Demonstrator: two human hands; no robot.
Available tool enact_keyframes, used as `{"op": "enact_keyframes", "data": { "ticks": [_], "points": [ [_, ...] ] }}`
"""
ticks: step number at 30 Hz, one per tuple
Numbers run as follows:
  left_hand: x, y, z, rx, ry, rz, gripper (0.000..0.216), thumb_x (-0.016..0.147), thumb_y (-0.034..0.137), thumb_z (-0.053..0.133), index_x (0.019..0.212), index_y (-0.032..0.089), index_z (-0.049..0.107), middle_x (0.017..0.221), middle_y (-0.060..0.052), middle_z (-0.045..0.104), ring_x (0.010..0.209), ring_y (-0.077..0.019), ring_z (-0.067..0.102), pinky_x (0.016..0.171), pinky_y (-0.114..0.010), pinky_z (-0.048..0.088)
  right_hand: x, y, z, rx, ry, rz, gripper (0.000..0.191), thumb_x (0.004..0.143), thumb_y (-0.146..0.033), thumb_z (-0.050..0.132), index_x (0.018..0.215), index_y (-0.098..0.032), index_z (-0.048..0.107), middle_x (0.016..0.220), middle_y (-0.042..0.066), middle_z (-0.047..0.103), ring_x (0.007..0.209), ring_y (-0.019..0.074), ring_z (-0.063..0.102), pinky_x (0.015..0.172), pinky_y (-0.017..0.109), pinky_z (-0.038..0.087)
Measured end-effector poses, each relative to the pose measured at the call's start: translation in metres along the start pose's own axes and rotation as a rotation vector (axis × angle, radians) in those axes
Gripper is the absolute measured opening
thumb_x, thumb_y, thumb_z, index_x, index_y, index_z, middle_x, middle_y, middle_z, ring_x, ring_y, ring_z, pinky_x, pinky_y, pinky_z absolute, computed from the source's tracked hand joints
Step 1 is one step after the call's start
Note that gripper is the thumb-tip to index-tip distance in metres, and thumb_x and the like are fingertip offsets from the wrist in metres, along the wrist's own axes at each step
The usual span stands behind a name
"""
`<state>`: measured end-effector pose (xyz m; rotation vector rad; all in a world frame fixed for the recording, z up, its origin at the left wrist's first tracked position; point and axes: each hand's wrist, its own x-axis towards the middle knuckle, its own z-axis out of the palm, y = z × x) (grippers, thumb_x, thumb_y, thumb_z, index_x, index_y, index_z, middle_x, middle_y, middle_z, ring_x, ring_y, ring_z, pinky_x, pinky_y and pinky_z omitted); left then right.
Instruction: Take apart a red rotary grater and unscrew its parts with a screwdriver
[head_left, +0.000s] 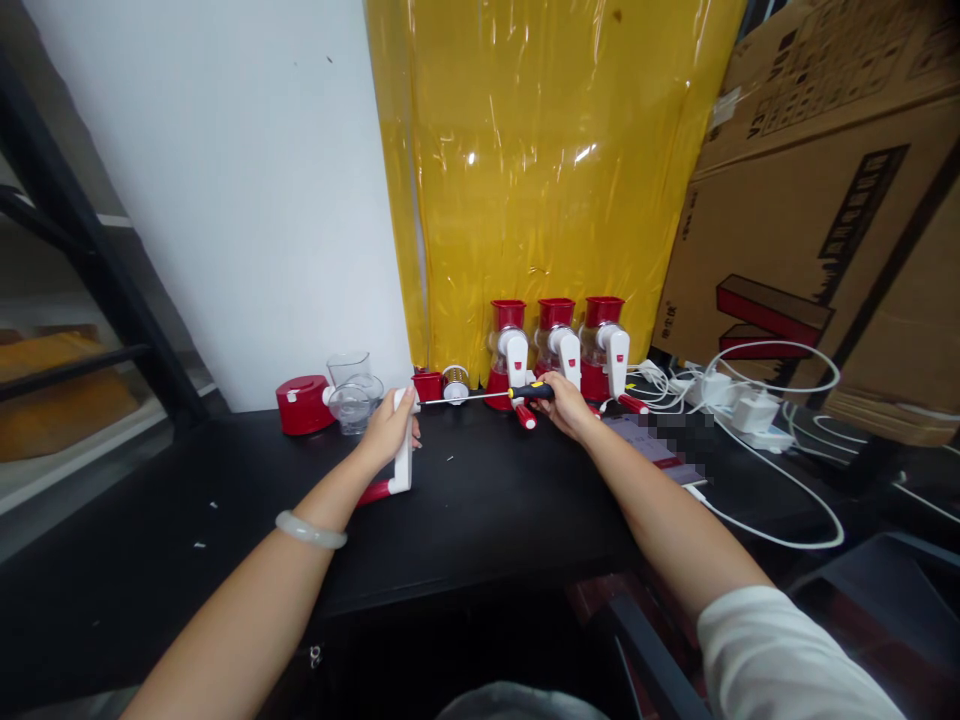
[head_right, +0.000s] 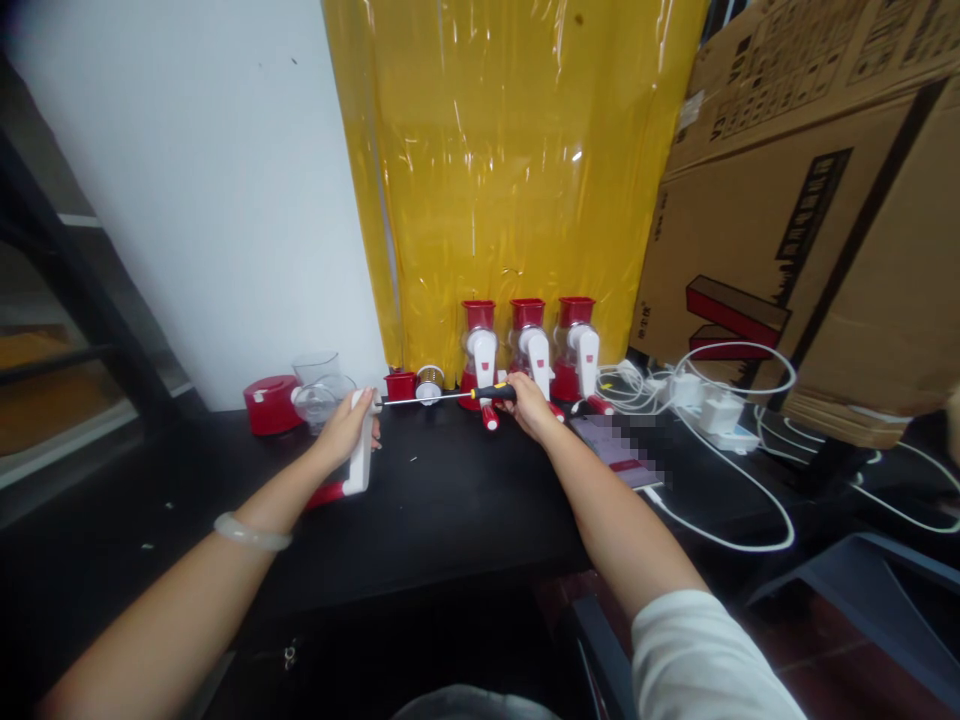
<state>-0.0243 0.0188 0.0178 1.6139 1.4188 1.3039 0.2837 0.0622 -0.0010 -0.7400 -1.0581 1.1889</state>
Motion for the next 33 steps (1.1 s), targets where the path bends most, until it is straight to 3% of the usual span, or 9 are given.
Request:
{"op": "enact_keyframes", "data": {
  "ticks": [16, 22, 33],
  "points": [
    [0.0012, -0.0021, -0.0005, 0.014, -0.010, 0.011, 0.051, 0.086, 0.075, 0.045, 0.092, 0.024, 0.046, 0.049, 0.006, 0.057, 0.040, -0.0178, 0.059, 0.040, -0.027, 0.048, 0.0009, 0.0008, 0.0002, 0.001, 0.020, -0.003, 0.015, 0.076, -0.035, 0.060, 0.073, -0.024, 0.049, 0.039, -0.010, 0.038, 0.039, 0.0085, 0.035, 0.054, 0.026, 0.048],
    [0.0008, -0.0014, -0.0001, -0.001, -0.002, 0.006, 0.051, 0.085, 0.075, 0.046, 0.092, 0.024, 0.046, 0.048, 0.006, 0.056, 0.039, -0.0178, 0.059, 0.039, -0.026, 0.048, 0.0044, 0.0020, -0.0003, 0.032, 0.060, 0.054, 0.013, 0.076, -0.032, 0.062, 0.076, -0.023, 0.052, 0.047, -0.008, 0.044, 0.041, 0.0082, 0.039, 0.056, 0.027, 0.051],
    [0.0027, -0.0032, -0.0005, -0.051, 0.001, -0.021, 0.052, 0.085, 0.075, 0.046, 0.095, 0.024, 0.045, 0.048, 0.006, 0.056, 0.039, -0.0173, 0.058, 0.040, -0.027, 0.050, 0.0000, 0.0000, -0.0004, 0.154, -0.026, 0.086, 0.020, 0.065, -0.032, 0.072, 0.076, -0.022, 0.058, 0.061, -0.005, 0.056, 0.054, 0.0096, 0.050, 0.061, 0.027, 0.051]
  ]
}}
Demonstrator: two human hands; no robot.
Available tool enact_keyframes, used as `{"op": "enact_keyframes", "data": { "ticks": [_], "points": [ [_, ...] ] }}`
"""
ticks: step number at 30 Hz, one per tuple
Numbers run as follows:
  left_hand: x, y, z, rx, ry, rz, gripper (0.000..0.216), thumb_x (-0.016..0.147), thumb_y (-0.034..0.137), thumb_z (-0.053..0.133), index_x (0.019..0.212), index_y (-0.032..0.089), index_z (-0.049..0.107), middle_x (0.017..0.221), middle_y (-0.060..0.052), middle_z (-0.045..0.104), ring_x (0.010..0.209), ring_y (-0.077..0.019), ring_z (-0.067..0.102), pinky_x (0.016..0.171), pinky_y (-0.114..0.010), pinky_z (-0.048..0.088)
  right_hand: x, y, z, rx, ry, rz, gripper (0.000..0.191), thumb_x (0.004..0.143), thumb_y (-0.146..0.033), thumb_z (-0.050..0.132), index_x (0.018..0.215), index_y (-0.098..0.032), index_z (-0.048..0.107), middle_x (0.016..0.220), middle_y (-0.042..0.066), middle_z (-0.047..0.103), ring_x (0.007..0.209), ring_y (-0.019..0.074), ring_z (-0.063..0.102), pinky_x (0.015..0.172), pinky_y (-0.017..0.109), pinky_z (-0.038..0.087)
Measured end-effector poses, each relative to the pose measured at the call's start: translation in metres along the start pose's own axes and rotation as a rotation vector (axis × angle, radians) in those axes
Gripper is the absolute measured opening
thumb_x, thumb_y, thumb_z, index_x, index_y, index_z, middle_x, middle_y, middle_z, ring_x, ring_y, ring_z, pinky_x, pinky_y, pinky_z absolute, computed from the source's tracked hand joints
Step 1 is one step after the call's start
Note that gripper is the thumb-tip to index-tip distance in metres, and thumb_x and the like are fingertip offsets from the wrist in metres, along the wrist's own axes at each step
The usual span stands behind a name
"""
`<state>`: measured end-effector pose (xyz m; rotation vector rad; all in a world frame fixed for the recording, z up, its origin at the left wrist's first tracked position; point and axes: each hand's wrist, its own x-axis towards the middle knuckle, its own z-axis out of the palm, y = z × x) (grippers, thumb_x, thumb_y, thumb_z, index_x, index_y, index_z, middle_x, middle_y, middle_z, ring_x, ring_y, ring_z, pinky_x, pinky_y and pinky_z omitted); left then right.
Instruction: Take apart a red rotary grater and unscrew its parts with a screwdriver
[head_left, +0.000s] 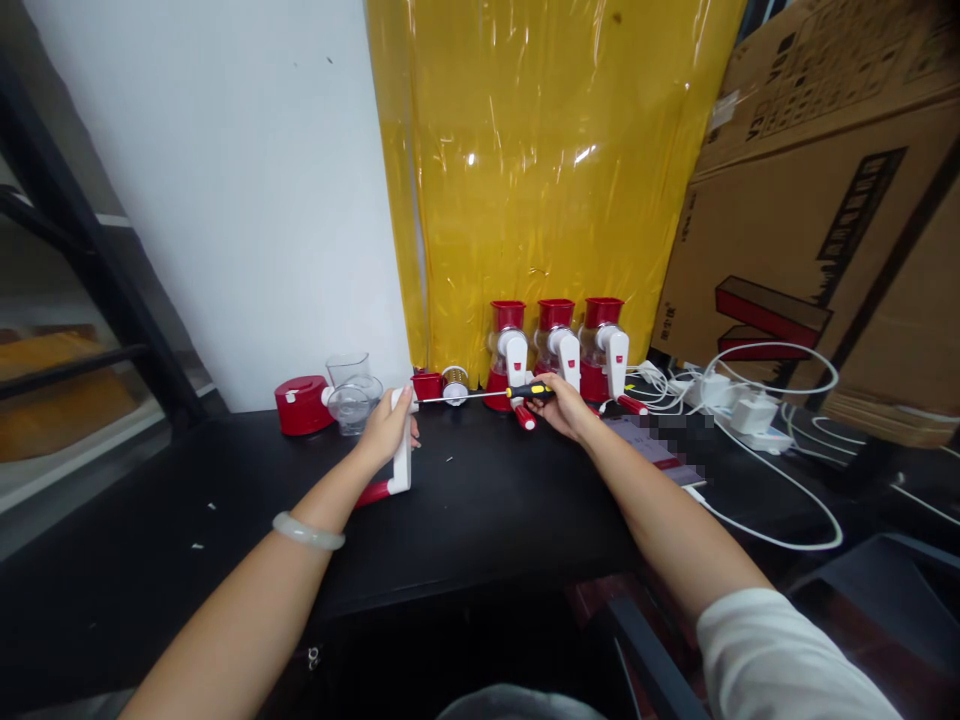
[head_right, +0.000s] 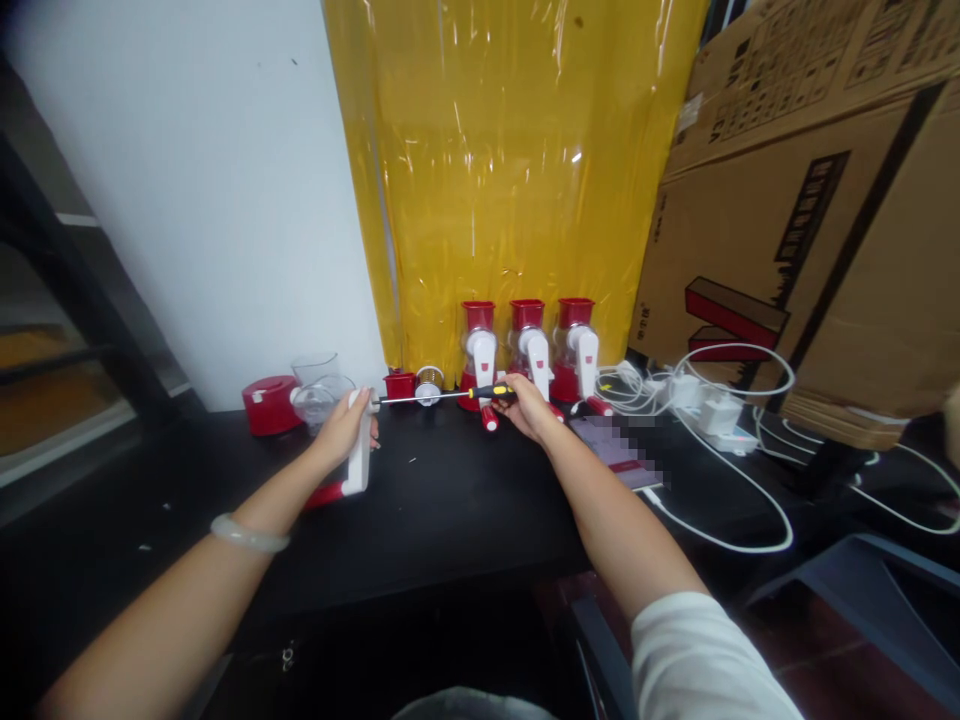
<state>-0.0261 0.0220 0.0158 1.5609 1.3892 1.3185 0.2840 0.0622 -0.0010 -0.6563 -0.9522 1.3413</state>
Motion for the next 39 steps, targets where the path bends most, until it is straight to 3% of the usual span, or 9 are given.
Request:
{"op": "enact_keyframes", "data": {
  "ticks": [3, 6, 10, 13, 21, 29, 34, 39],
  "points": [
    [-0.0001, 0.0006, 0.0003, 0.008, 0.004, 0.001, 0.052, 0.086, 0.075, 0.045, 0.096, 0.023, 0.045, 0.048, 0.006, 0.056, 0.039, -0.0171, 0.058, 0.039, -0.026, 0.049, -0.0007, -0.0012, 0.0001, -0.003, -0.012, 0.003, 0.022, 0.067, -0.036, 0.073, 0.075, -0.022, 0.057, 0.060, -0.005, 0.056, 0.054, 0.0099, 0.049, 0.063, 0.029, 0.053],
    [0.0003, 0.0009, 0.0000, 0.008, 0.000, 0.000, 0.052, 0.086, 0.074, 0.045, 0.095, 0.023, 0.045, 0.049, 0.006, 0.056, 0.039, -0.0171, 0.058, 0.039, -0.026, 0.048, -0.0002, -0.0007, 0.0002, -0.060, -0.015, -0.003, 0.032, 0.075, -0.051, 0.070, 0.073, -0.023, 0.055, 0.054, -0.004, 0.053, 0.049, 0.0108, 0.047, 0.059, 0.030, 0.052],
    [0.0003, 0.0007, -0.0005, 0.001, 0.007, -0.003, 0.051, 0.086, 0.074, 0.046, 0.095, 0.024, 0.046, 0.049, 0.006, 0.056, 0.039, -0.0171, 0.058, 0.039, -0.027, 0.049, 0.0011, 0.0006, -0.0020, -0.198, 0.002, -0.024, 0.047, 0.079, -0.070, 0.063, 0.072, -0.024, 0.053, 0.040, -0.008, 0.040, 0.037, 0.0094, 0.035, 0.053, 0.030, 0.049],
    [-0.0003, 0.0005, -0.0005, 0.008, 0.011, 0.002, 0.051, 0.085, 0.074, 0.047, 0.094, 0.024, 0.046, 0.049, 0.006, 0.055, 0.039, -0.0169, 0.058, 0.040, -0.027, 0.049, 0.0016, 0.0007, -0.0040, -0.251, 0.006, -0.060, 0.044, 0.076, -0.066, 0.068, 0.074, -0.024, 0.055, 0.038, -0.010, 0.036, 0.036, 0.0085, 0.032, 0.053, 0.028, 0.049],
    [-0.0023, 0.0037, 0.0008, 0.015, 0.008, 0.003, 0.052, 0.084, 0.075, 0.047, 0.094, 0.024, 0.046, 0.048, 0.006, 0.056, 0.039, -0.0175, 0.059, 0.039, -0.026, 0.048, 0.0034, -0.0005, -0.0006, -0.140, 0.066, -0.040, 0.027, 0.068, -0.038, 0.076, 0.074, -0.023, 0.055, 0.058, -0.005, 0.055, 0.050, 0.0095, 0.049, 0.055, 0.026, 0.050],
    [-0.0041, 0.0050, 0.0014, 0.030, 0.001, 0.005, 0.051, 0.085, 0.074, 0.047, 0.092, 0.024, 0.045, 0.048, 0.006, 0.056, 0.039, -0.0176, 0.058, 0.040, -0.027, 0.049, -0.0018, -0.0049, -0.0005, -0.068, 0.033, -0.067, 0.027, 0.059, -0.035, 0.076, 0.072, -0.022, 0.055, 0.071, -0.003, 0.060, 0.068, 0.0139, 0.059, 0.060, 0.027, 0.050],
    [-0.0044, 0.0060, 0.0013, 0.039, 0.003, 0.001, 0.052, 0.084, 0.075, 0.047, 0.093, 0.024, 0.046, 0.047, 0.006, 0.056, 0.038, -0.0181, 0.059, 0.039, -0.026, 0.048, 0.0000, -0.0054, -0.0006, -0.113, 0.026, -0.103, 0.036, 0.065, -0.052, 0.075, 0.071, -0.022, 0.055, 0.065, -0.002, 0.058, 0.057, 0.0126, 0.053, 0.053, 0.028, 0.047],
    [-0.0041, 0.0057, 0.0011, 0.042, 0.002, -0.002, 0.051, 0.084, 0.075, 0.047, 0.093, 0.024, 0.046, 0.048, 0.006, 0.056, 0.039, -0.0182, 0.059, 0.040, -0.027, 0.048, 0.0068, -0.0018, -0.0046, -0.224, 0.021, -0.128, 0.053, 0.076, -0.076, 0.059, 0.070, -0.023, 0.055, 0.046, -0.002, 0.049, 0.041, 0.0121, 0.043, 0.045, 0.028, 0.040]
  ]
}}
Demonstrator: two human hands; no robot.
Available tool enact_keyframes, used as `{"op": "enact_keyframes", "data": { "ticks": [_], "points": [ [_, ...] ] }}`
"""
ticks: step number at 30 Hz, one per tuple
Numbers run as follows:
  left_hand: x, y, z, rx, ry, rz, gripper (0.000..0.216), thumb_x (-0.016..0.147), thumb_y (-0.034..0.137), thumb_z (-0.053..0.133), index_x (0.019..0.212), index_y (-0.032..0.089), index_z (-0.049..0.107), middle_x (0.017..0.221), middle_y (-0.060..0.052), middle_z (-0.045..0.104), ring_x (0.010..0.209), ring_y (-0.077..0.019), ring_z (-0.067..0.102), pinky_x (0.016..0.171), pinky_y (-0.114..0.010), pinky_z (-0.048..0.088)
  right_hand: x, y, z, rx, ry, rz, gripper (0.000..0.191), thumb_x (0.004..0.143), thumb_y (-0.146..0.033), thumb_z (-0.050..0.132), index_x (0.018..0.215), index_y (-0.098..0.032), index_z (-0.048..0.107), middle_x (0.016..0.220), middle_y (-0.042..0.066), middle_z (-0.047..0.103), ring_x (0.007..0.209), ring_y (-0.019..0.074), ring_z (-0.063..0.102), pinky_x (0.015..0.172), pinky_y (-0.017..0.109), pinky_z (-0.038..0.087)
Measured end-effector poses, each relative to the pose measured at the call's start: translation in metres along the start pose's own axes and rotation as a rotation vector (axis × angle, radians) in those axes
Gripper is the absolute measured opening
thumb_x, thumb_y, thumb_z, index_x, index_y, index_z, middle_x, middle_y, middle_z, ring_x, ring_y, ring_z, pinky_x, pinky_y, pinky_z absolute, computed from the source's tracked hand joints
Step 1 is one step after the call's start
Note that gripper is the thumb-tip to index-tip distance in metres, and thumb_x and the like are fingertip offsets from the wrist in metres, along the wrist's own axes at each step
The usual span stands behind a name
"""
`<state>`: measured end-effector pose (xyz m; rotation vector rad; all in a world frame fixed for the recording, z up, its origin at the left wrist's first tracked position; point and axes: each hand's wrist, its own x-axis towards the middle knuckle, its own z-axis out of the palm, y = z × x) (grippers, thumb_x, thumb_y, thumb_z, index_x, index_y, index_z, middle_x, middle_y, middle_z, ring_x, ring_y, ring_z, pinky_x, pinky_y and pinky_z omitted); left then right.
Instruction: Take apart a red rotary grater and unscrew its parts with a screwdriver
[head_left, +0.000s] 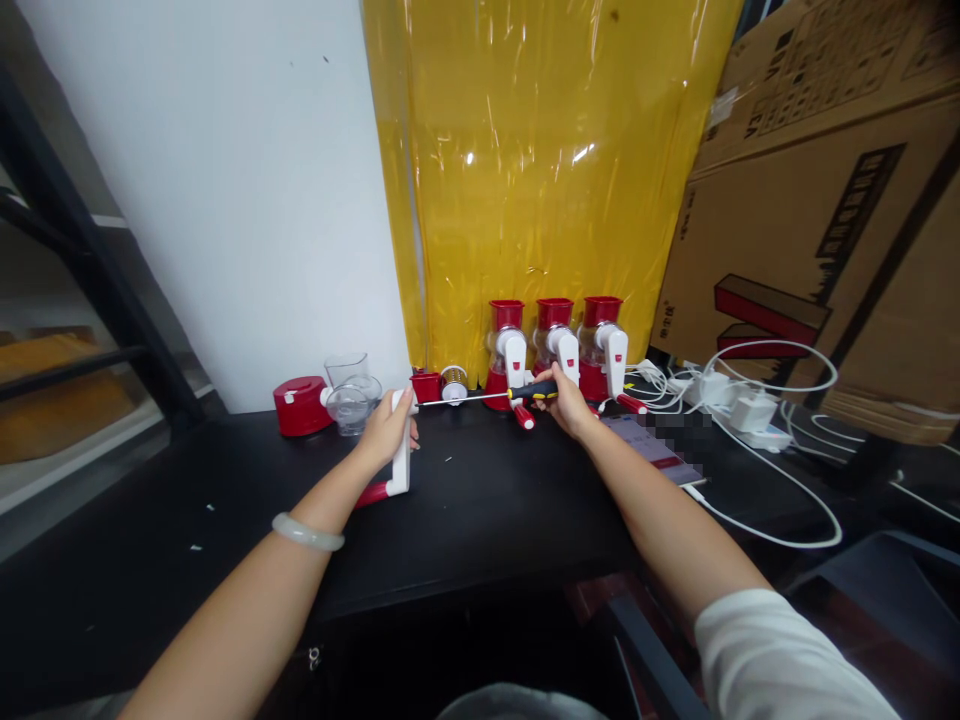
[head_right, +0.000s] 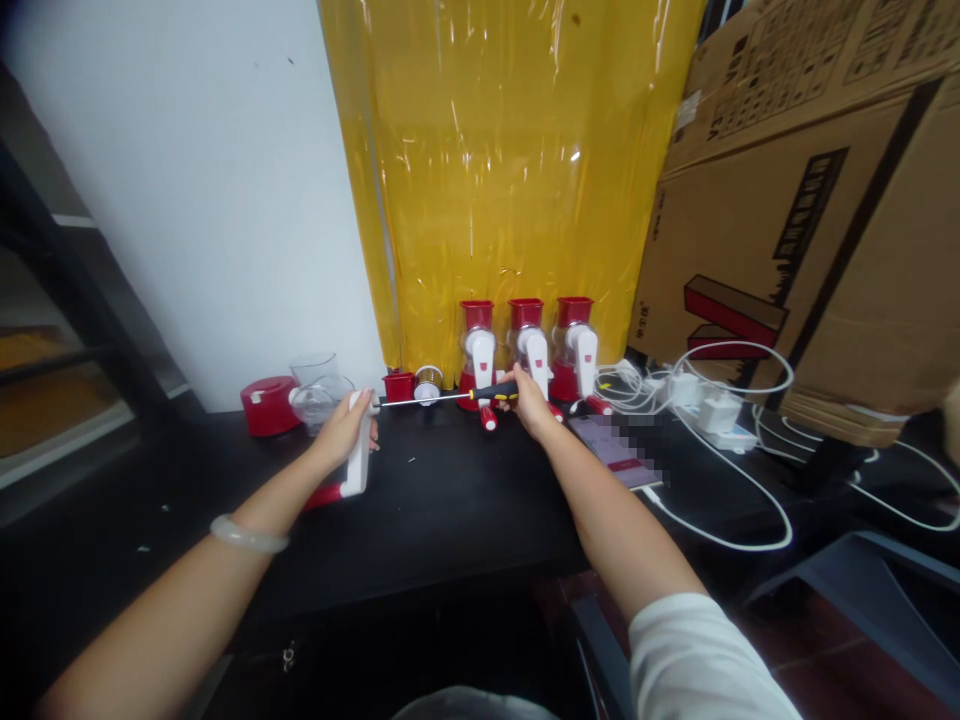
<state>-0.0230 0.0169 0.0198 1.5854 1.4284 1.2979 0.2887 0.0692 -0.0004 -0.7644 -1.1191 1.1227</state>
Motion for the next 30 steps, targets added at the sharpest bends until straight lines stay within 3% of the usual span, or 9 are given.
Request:
{"op": "enact_keyframes", "data": {
  "ticks": [5, 12, 18, 22, 26, 30],
  "points": [
    [0.003, -0.006, -0.001, -0.004, -0.002, -0.002, 0.052, 0.085, 0.075, 0.046, 0.094, 0.024, 0.047, 0.049, 0.006, 0.056, 0.039, -0.0177, 0.059, 0.040, -0.027, 0.050, -0.001, 0.003, -0.004, -0.136, -0.018, -0.050, 0.048, 0.075, -0.071, 0.066, 0.071, -0.024, 0.056, 0.039, -0.008, 0.040, 0.036, 0.0091, 0.035, 0.048, 0.028, 0.046],
    [0.005, -0.008, -0.001, -0.019, 0.007, 0.017, 0.052, 0.086, 0.074, 0.047, 0.093, 0.023, 0.046, 0.050, 0.006, 0.055, 0.040, -0.0164, 0.059, 0.040, -0.027, 0.050, -0.006, -0.003, 0.004, 0.027, 0.009, 0.067, 0.034, 0.071, -0.048, 0.076, 0.074, -0.023, 0.054, 0.052, -0.007, 0.051, 0.041, 0.0060, 0.040, 0.052, 0.025, 0.049],
    [0.003, -0.004, -0.001, -0.018, 0.000, 0.007, 0.053, 0.086, 0.076, 0.045, 0.095, 0.023, 0.046, 0.049, 0.006, 0.056, 0.039, -0.0173, 0.059, 0.040, -0.026, 0.049, -0.005, -0.002, 0.005, 0.097, -0.004, 0.070, 0.032, 0.064, -0.040, 0.079, 0.074, -0.023, 0.054, 0.057, -0.006, 0.056, 0.049, 0.0088, 0.048, 0.054, 0.026, 0.049],
    [0.001, -0.001, 0.000, -0.008, 0.009, 0.001, 0.054, 0.085, 0.076, 0.046, 0.093, 0.023, 0.046, 0.048, 0.006, 0.056, 0.039, -0.0174, 0.059, 0.040, -0.026, 0.049, -0.001, 0.002, 0.000, 0.057, -0.028, 0.032, 0.038, 0.065, -0.053, 0.077, 0.072, -0.023, 0.054, 0.054, -0.005, 0.055, 0.046, 0.0097, 0.048, 0.051, 0.026, 0.047],
    [0.003, -0.005, 0.000, -0.016, 0.005, 0.010, 0.055, 0.085, 0.077, 0.045, 0.094, 0.023, 0.046, 0.048, 0.006, 0.056, 0.039, -0.0178, 0.059, 0.039, -0.027, 0.049, 0.002, 0.007, -0.006, -0.146, -0.033, -0.041, 0.051, 0.077, -0.074, 0.059, 0.074, -0.024, 0.058, 0.039, -0.007, 0.044, 0.034, 0.0101, 0.036, 0.051, 0.031, 0.048],
    [0.007, -0.009, -0.001, -0.020, 0.000, 0.013, 0.054, 0.085, 0.077, 0.045, 0.094, 0.023, 0.046, 0.049, 0.006, 0.056, 0.039, -0.0175, 0.059, 0.040, -0.027, 0.050, 0.001, 0.007, -0.006, -0.191, -0.044, -0.052, 0.049, 0.076, -0.074, 0.062, 0.074, -0.025, 0.056, 0.035, -0.009, 0.038, 0.034, 0.0098, 0.034, 0.055, 0.032, 0.051]
  ]
}}
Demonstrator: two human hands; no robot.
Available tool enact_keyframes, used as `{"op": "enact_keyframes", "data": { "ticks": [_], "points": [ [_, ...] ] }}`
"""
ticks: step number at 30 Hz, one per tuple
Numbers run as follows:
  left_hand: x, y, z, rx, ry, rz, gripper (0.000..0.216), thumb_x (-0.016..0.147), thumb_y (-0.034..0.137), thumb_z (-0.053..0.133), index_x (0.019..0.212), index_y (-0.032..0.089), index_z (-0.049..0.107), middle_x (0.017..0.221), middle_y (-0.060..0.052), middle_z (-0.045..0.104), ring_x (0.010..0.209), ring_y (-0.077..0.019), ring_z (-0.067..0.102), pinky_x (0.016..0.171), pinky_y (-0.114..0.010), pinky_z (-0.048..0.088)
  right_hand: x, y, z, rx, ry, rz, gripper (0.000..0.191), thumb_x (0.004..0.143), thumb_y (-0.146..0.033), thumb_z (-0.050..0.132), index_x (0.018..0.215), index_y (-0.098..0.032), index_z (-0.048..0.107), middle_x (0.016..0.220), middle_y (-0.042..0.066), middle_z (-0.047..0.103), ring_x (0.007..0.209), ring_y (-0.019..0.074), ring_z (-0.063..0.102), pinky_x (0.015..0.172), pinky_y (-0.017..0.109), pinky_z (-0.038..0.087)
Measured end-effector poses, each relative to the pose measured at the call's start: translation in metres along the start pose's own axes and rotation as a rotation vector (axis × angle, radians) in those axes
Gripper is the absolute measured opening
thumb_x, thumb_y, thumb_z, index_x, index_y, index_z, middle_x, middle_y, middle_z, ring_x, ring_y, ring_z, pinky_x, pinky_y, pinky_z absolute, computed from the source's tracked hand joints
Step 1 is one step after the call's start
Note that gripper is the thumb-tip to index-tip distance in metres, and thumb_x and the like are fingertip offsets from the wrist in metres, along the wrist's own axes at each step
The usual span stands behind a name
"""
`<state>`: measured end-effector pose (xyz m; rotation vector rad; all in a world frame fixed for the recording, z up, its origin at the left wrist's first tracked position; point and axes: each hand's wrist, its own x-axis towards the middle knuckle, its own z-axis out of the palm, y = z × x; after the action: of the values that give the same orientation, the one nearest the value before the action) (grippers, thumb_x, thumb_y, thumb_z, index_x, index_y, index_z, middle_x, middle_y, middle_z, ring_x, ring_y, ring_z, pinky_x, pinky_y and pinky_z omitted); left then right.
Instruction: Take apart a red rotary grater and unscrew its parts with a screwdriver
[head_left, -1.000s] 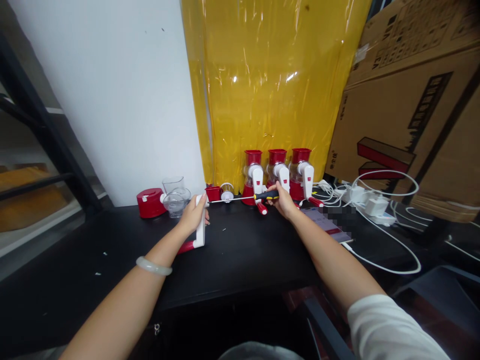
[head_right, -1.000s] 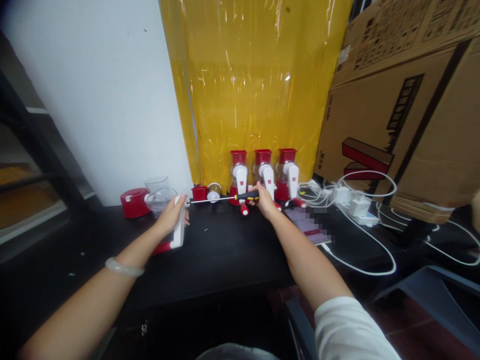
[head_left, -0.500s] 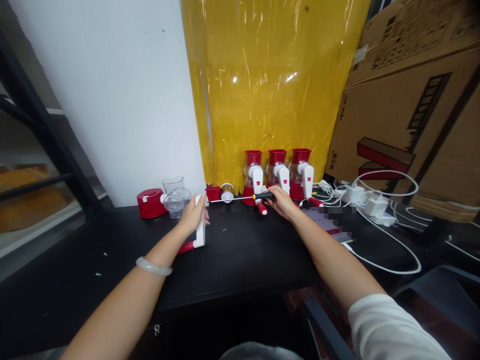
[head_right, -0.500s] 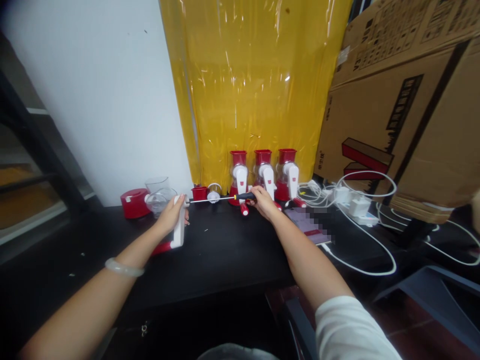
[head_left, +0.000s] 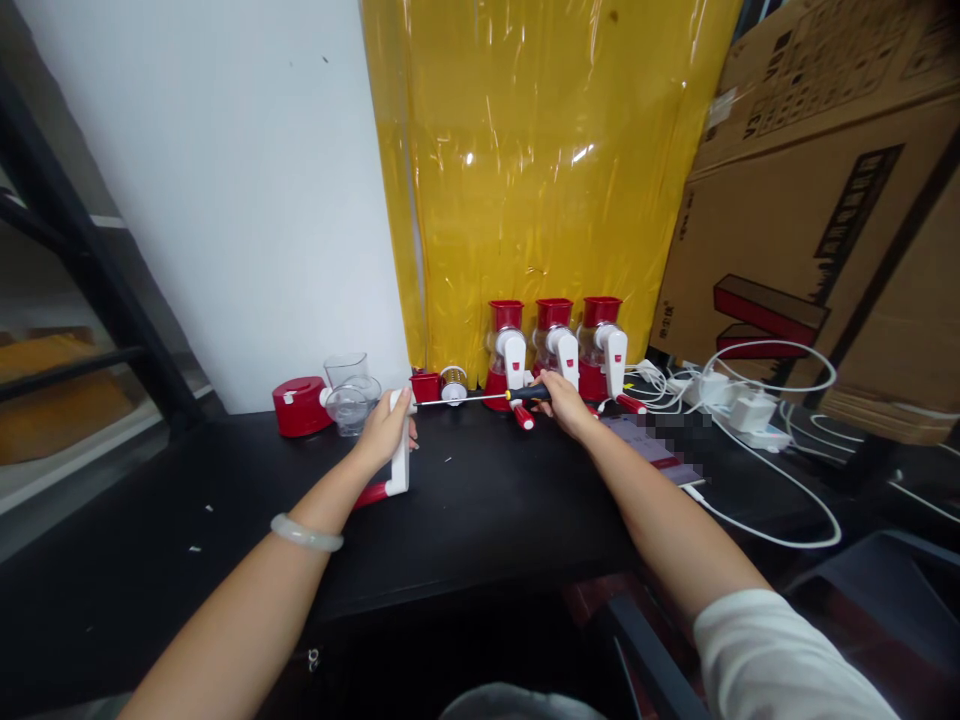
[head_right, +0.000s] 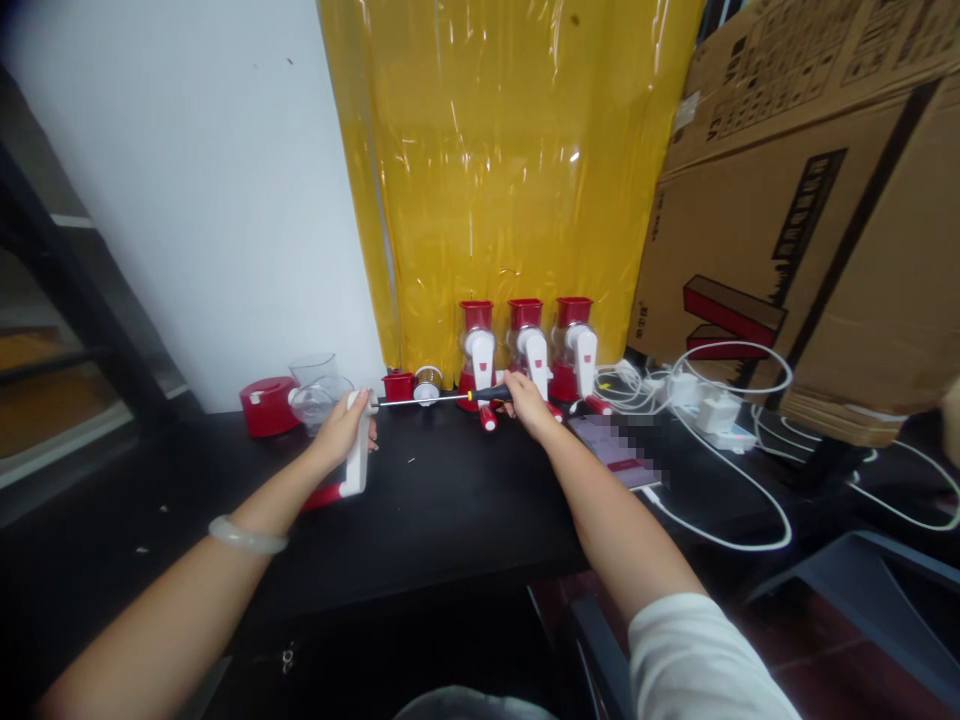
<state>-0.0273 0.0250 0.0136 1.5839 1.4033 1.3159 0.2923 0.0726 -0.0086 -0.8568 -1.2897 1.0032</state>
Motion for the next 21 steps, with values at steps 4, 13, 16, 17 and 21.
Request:
{"op": "enact_keyframes", "data": {
  "ticks": [4, 13, 16, 17, 21],
  "points": [
    [0.0006, -0.0014, -0.0008, -0.009, -0.003, 0.007, 0.053, 0.085, 0.076, 0.046, 0.093, 0.023, 0.046, 0.049, 0.006, 0.056, 0.039, -0.0170, 0.058, 0.040, -0.027, 0.050, -0.0022, -0.0042, 0.0034, 0.119, 0.007, 0.052, 0.043, 0.071, -0.063, 0.072, 0.074, -0.024, 0.053, 0.043, -0.009, 0.046, 0.037, 0.0074, 0.036, 0.057, 0.030, 0.052],
    [-0.0023, 0.0028, 0.0010, -0.017, 0.002, -0.002, 0.054, 0.085, 0.076, 0.046, 0.095, 0.023, 0.046, 0.048, 0.006, 0.056, 0.039, -0.0175, 0.059, 0.039, -0.027, 0.049, -0.0053, -0.0097, 0.0069, 0.274, 0.025, 0.136, 0.029, 0.067, -0.039, 0.077, 0.076, -0.023, 0.054, 0.054, -0.007, 0.051, 0.048, 0.0082, 0.046, 0.057, 0.027, 0.050],
    [-0.0035, 0.0038, 0.0014, -0.004, 0.004, 0.002, 0.053, 0.085, 0.075, 0.046, 0.096, 0.023, 0.047, 0.048, 0.006, 0.056, 0.039, -0.0177, 0.059, 0.041, -0.027, 0.050, -0.0048, -0.0090, 0.0063, 0.295, 0.028, 0.121, 0.031, 0.065, -0.038, 0.078, 0.076, -0.022, 0.054, 0.061, -0.005, 0.055, 0.053, 0.0096, 0.050, 0.057, 0.028, 0.050],
    [-0.0038, 0.0039, 0.0013, 0.000, 0.002, 0.004, 0.053, 0.086, 0.075, 0.046, 0.096, 0.023, 0.047, 0.048, 0.006, 0.056, 0.040, -0.0178, 0.059, 0.041, -0.027, 0.050, -0.0041, -0.0082, 0.0059, 0.291, 0.033, 0.111, 0.032, 0.064, -0.039, 0.078, 0.075, -0.022, 0.054, 0.063, -0.005, 0.056, 0.053, 0.0102, 0.051, 0.056, 0.028, 0.049],
    [-0.0040, 0.0040, 0.0007, 0.009, 0.001, -0.004, 0.052, 0.086, 0.075, 0.044, 0.094, 0.024, 0.046, 0.048, 0.006, 0.057, 0.039, -0.0181, 0.059, 0.040, -0.027, 0.049, -0.0002, -0.0034, 0.0034, 0.185, 0.023, 0.087, 0.041, 0.071, -0.061, 0.070, 0.074, -0.023, 0.054, 0.052, -0.004, 0.051, 0.044, 0.0109, 0.044, 0.050, 0.029, 0.045]
  ]
}}
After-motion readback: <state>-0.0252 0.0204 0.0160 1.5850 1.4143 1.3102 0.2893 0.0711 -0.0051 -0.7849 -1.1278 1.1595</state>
